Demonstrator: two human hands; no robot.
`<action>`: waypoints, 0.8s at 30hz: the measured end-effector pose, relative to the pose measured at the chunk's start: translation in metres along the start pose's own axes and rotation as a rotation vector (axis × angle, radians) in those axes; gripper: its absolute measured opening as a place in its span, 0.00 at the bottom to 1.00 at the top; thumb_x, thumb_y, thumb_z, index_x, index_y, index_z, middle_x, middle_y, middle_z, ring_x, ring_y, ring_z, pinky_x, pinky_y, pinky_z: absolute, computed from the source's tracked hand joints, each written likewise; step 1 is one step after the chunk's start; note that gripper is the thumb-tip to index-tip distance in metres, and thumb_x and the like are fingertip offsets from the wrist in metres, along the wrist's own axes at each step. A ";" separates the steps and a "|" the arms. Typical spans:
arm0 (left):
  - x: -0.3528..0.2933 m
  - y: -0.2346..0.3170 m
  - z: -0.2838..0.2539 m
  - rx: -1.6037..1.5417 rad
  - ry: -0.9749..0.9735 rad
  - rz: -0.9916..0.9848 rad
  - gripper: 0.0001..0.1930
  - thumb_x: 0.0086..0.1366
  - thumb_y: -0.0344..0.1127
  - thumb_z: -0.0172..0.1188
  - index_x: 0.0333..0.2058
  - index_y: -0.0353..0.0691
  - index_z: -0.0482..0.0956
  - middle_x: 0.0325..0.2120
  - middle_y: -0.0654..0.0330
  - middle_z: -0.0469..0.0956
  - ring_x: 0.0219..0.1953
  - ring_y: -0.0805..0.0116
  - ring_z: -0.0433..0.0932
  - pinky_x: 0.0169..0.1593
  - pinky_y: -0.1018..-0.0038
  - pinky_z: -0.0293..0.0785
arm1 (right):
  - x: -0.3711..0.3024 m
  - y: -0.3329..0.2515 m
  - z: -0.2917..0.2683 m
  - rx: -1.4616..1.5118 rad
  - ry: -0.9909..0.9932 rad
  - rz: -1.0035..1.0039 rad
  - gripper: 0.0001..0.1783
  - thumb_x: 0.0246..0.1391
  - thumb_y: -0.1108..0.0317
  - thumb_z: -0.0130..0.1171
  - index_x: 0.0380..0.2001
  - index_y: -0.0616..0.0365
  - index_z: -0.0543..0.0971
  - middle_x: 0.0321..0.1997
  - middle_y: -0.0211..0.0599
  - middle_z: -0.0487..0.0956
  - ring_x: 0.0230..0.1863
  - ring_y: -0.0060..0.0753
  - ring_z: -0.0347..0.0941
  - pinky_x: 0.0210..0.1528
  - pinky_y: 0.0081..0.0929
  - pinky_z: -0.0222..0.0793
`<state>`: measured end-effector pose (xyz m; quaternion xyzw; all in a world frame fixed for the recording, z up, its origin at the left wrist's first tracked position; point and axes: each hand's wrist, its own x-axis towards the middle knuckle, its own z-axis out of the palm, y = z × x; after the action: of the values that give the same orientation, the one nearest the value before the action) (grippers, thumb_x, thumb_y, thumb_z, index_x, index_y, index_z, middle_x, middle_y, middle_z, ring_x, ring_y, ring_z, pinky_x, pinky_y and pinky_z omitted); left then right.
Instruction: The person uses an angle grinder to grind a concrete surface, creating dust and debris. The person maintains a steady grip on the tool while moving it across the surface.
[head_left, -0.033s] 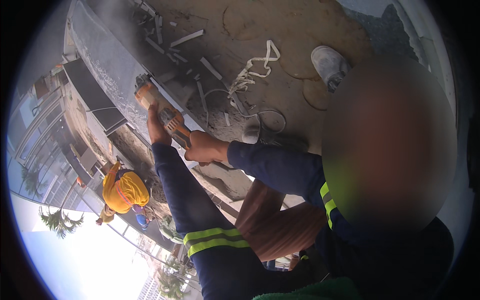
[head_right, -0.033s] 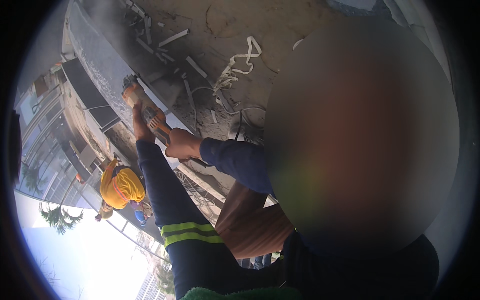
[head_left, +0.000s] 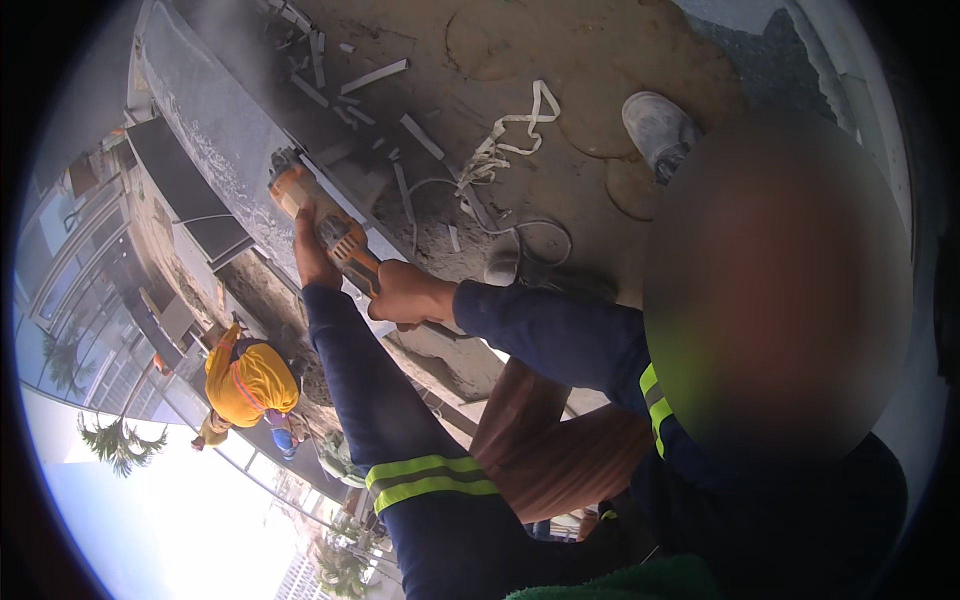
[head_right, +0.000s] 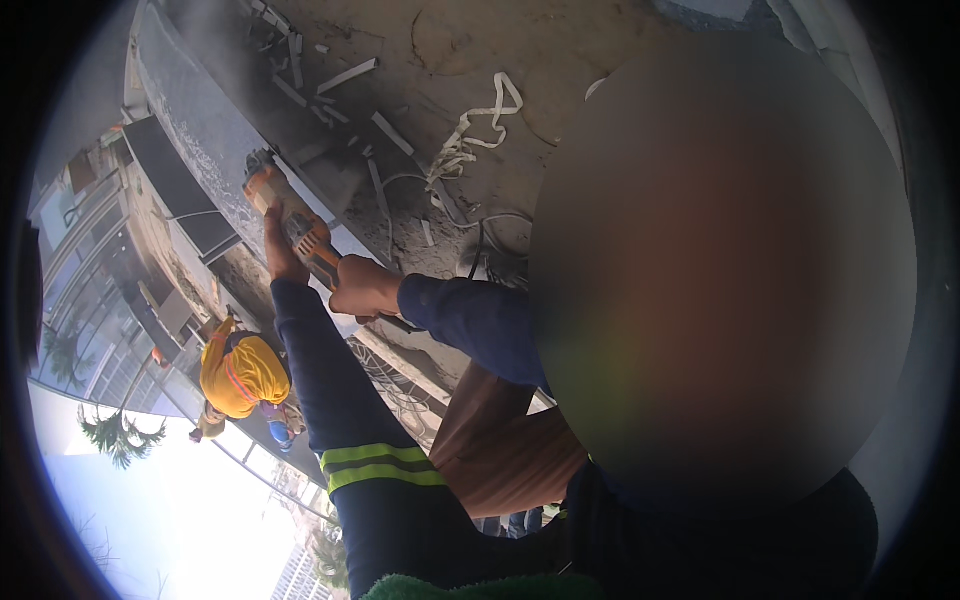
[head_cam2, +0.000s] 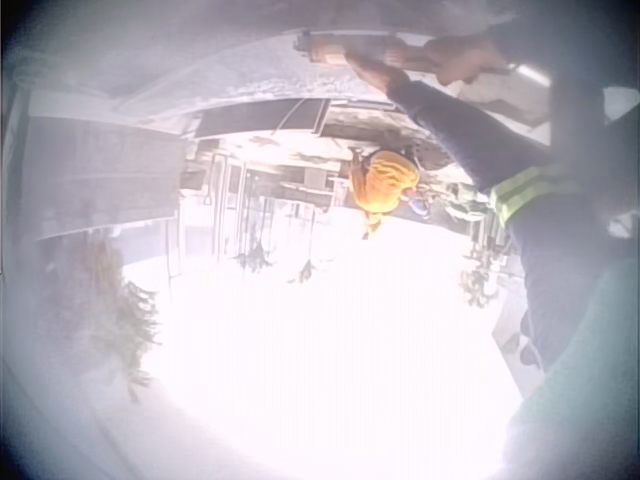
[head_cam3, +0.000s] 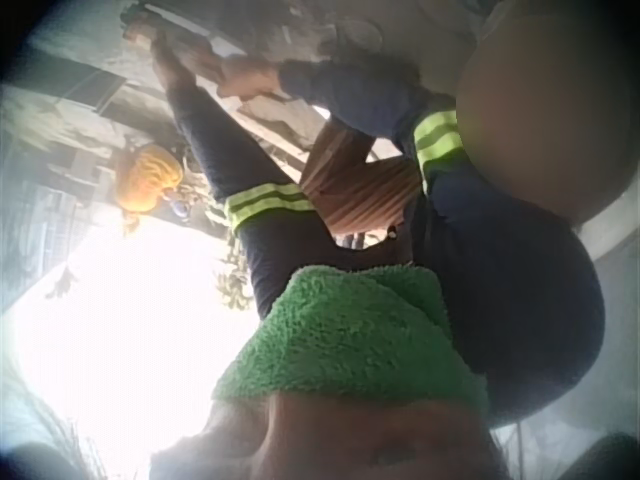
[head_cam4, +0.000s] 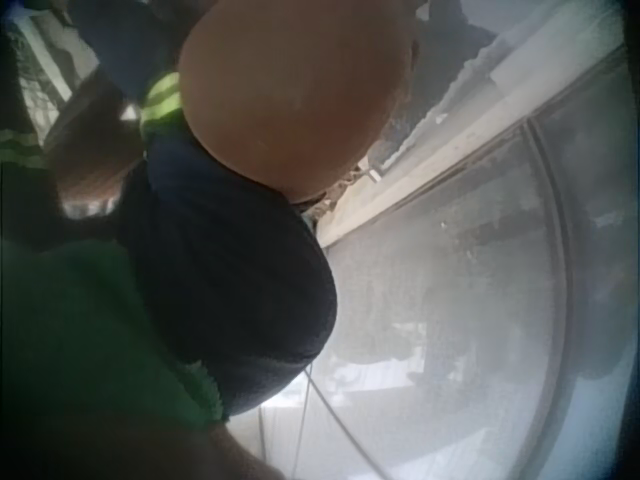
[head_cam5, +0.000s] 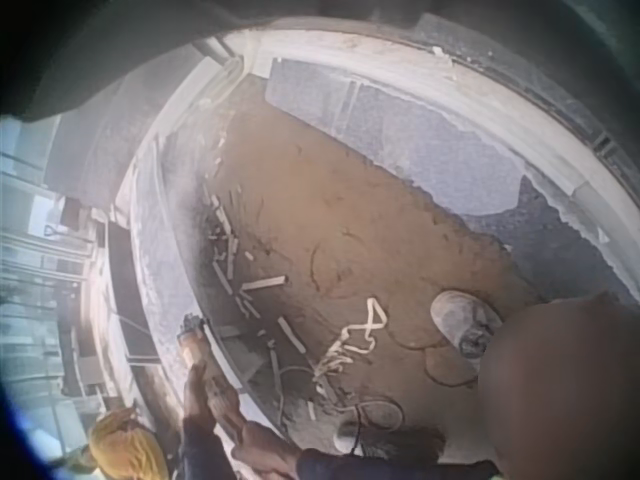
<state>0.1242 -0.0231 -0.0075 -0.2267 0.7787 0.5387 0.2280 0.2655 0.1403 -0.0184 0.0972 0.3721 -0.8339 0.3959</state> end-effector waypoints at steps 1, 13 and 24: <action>0.002 0.001 -0.002 0.003 -0.004 -0.002 0.28 0.74 0.57 0.61 0.55 0.35 0.76 0.37 0.56 0.83 0.36 0.63 0.86 0.42 0.65 0.86 | 0.002 -0.001 -0.001 -0.006 -0.008 0.000 0.12 0.55 0.73 0.63 0.35 0.75 0.77 0.24 0.47 0.79 0.21 0.36 0.80 0.21 0.37 0.73; 0.001 -0.008 -0.001 -0.035 -0.016 -0.007 0.30 0.73 0.56 0.63 0.59 0.34 0.74 0.39 0.55 0.83 0.37 0.62 0.86 0.42 0.63 0.86 | -0.007 0.003 -0.002 -0.008 0.011 -0.001 0.11 0.55 0.74 0.61 0.35 0.73 0.73 0.23 0.44 0.77 0.19 0.34 0.77 0.19 0.36 0.68; -0.013 -0.011 0.002 0.003 -0.024 -0.005 0.31 0.73 0.57 0.62 0.58 0.32 0.74 0.39 0.53 0.84 0.36 0.60 0.87 0.42 0.63 0.87 | -0.018 0.010 0.000 -0.017 0.002 -0.003 0.09 0.55 0.73 0.61 0.32 0.70 0.73 0.22 0.42 0.77 0.18 0.33 0.77 0.18 0.37 0.67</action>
<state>0.1409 -0.0237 -0.0087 -0.2219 0.7762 0.5396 0.2389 0.2847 0.1467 -0.0151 0.0941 0.3796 -0.8314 0.3949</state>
